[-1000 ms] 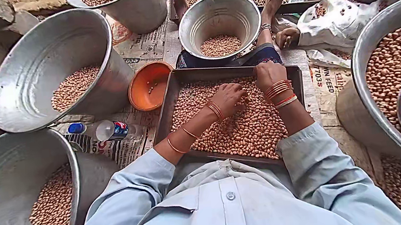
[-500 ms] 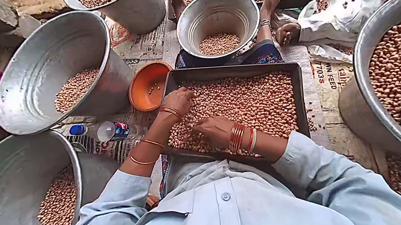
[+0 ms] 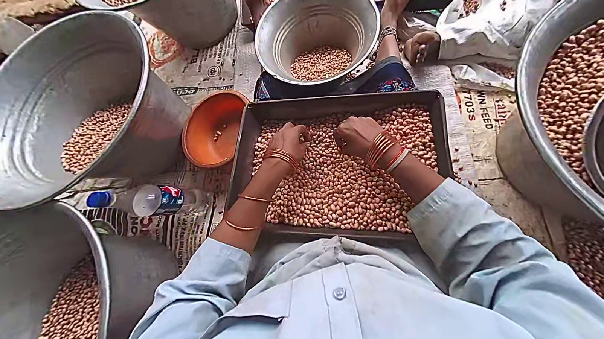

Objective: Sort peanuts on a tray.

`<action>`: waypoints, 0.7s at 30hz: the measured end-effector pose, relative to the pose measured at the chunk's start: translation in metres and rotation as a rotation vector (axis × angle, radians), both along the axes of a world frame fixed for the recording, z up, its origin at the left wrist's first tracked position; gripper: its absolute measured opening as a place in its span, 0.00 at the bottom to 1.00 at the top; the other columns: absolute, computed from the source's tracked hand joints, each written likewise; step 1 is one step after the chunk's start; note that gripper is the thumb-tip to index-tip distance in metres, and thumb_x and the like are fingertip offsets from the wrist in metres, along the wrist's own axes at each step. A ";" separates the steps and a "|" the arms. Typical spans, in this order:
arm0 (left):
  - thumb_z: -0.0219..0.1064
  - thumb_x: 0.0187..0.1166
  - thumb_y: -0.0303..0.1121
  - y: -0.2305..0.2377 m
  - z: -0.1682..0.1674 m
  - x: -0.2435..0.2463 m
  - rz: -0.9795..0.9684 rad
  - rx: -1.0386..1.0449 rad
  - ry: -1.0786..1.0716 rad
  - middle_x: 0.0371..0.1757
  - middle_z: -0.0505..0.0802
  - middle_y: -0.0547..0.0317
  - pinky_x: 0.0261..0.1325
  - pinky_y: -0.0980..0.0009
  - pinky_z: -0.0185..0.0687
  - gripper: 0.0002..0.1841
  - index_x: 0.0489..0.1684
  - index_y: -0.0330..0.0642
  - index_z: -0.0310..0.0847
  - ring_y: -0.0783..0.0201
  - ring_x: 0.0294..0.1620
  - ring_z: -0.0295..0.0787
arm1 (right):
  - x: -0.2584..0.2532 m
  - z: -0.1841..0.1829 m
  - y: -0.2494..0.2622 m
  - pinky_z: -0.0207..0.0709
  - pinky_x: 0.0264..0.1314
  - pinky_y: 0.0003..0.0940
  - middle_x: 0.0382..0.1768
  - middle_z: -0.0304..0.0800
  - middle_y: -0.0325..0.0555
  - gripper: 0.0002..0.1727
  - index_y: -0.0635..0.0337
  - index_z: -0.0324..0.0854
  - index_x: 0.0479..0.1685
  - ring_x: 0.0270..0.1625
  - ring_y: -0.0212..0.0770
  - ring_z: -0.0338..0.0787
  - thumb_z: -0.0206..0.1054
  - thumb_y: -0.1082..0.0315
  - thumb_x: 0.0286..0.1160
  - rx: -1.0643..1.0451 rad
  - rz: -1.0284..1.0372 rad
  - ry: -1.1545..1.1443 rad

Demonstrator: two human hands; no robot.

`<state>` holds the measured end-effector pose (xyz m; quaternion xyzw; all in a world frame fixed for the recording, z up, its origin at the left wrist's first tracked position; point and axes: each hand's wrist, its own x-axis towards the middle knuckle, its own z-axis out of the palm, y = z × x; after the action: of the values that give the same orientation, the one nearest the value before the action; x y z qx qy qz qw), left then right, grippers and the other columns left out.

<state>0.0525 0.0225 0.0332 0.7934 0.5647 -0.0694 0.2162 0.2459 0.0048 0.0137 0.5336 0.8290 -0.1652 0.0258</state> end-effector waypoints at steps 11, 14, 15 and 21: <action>0.80 0.68 0.28 -0.054 -0.007 -0.004 -0.222 0.218 -0.138 0.58 0.90 0.44 0.56 0.43 0.86 0.09 0.45 0.45 0.94 0.40 0.61 0.86 | 0.030 0.001 0.021 0.82 0.49 0.62 0.38 0.93 0.54 0.13 0.60 0.91 0.43 0.45 0.57 0.93 0.74 0.58 0.74 -0.111 -0.129 0.202; 0.74 0.76 0.29 -0.046 -0.006 0.006 -0.177 0.119 -0.095 0.62 0.89 0.41 0.62 0.42 0.82 0.10 0.52 0.42 0.93 0.39 0.67 0.84 | 0.045 0.014 0.021 0.80 0.50 0.57 0.38 0.92 0.52 0.10 0.61 0.86 0.48 0.44 0.52 0.92 0.71 0.64 0.76 -0.120 -0.122 0.321; 0.74 0.77 0.29 -0.046 -0.007 0.006 -0.174 0.106 -0.098 0.62 0.89 0.40 0.63 0.41 0.82 0.10 0.52 0.41 0.93 0.38 0.68 0.84 | 0.046 0.018 0.020 0.79 0.49 0.58 0.37 0.91 0.53 0.09 0.62 0.88 0.46 0.42 0.53 0.91 0.72 0.65 0.76 -0.133 -0.063 0.299; 0.66 0.81 0.24 -0.062 0.040 -0.006 0.098 0.031 -0.341 0.49 0.92 0.37 0.55 0.47 0.83 0.09 0.54 0.32 0.84 0.43 0.50 0.90 | 0.031 0.013 0.011 0.81 0.54 0.67 0.44 0.95 0.54 0.09 0.54 0.94 0.40 0.53 0.60 0.92 0.81 0.61 0.67 -0.230 0.111 -0.018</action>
<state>0.0469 -0.0390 0.0732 0.7685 0.5589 0.0856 0.2995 0.2768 0.0160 0.0272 0.4818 0.8326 -0.2530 0.1033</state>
